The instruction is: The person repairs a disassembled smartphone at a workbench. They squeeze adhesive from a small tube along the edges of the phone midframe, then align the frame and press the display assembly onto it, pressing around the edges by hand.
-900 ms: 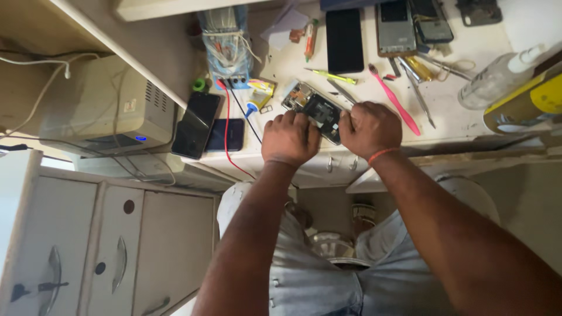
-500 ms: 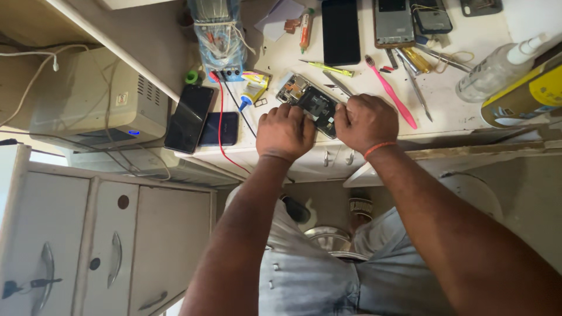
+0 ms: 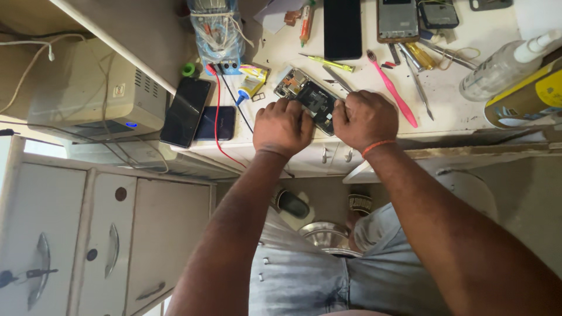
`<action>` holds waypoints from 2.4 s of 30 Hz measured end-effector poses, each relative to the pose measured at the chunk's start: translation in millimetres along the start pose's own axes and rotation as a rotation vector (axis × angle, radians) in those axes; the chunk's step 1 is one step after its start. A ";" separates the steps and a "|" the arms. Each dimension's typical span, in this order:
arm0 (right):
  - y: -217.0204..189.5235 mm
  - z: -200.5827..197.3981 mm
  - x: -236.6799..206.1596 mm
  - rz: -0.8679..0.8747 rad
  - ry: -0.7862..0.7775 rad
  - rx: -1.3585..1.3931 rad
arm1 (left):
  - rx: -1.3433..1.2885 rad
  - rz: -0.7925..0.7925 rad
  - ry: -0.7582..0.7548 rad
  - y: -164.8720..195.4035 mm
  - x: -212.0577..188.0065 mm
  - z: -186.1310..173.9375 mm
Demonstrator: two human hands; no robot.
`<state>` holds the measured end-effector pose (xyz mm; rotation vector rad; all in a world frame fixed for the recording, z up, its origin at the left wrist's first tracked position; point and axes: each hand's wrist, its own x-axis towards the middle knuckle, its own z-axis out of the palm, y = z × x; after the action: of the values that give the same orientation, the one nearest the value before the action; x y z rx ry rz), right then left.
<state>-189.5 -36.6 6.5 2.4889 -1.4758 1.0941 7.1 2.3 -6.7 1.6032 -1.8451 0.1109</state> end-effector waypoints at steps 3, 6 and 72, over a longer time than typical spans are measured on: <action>-9.2 1.7 -1.0 -0.004 0.016 -0.001 | 0.012 0.006 0.000 -4.5 -3.1 -5.5; -13.5 2.3 0.1 -0.009 0.020 0.004 | 0.020 -0.002 -0.017 -7.3 -2.9 -8.0; -16.1 -28.7 20.0 0.020 0.017 -0.007 | 0.012 -0.024 -0.032 17.9 16.1 -19.8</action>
<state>-186.6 -32.1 44.6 2.4592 -1.5004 1.1084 -0.7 2.5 23.5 1.6440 -1.8520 0.0854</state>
